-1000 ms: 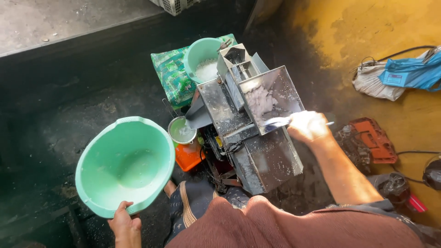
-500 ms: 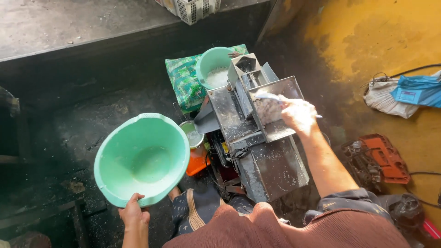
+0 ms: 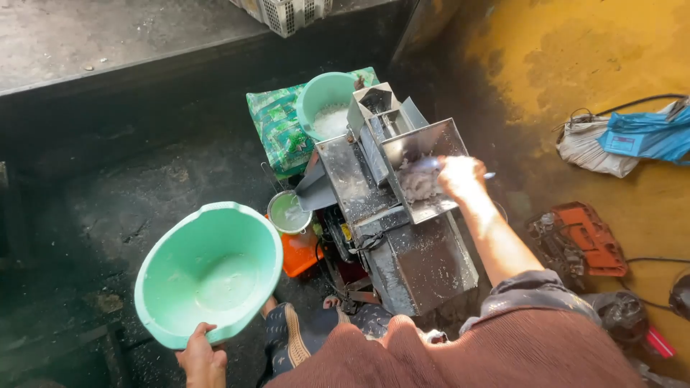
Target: Using a scoop to transfer shredded material from a basin into a processing machine and stirring the material in the basin.
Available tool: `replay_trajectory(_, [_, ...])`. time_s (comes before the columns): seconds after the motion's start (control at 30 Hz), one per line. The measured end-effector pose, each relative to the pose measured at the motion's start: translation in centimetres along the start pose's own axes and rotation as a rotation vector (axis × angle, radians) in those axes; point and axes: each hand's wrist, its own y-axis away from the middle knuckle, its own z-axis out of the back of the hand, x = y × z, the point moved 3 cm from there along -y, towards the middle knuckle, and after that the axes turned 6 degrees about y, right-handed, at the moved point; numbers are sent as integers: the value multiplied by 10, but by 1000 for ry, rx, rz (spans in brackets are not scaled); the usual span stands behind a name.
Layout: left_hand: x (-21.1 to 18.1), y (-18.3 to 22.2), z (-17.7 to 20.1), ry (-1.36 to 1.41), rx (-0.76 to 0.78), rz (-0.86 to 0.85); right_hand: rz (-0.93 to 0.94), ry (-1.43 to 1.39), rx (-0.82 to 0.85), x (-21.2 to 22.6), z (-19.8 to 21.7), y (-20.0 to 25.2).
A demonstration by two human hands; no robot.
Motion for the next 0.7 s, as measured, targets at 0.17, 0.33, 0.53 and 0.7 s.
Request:
replay_trajectory(0.17, [-15, -1, 5, -69, -23, 26, -185, -80, 693, 0, 96, 0])
replay_trajectory(0.33, [-31, -27, 11, -129, -49, -18, -434, -273, 619, -8, 135, 16])
replay_trajectory(0.53, [-59, -95, 9, -417, -162, 45, -699, -496, 801, 38, 208, 51])
replay_trajectory(0.7, [-129, -144, -42, -567, -17, -50, -921, -384, 684, 83, 209, 85])
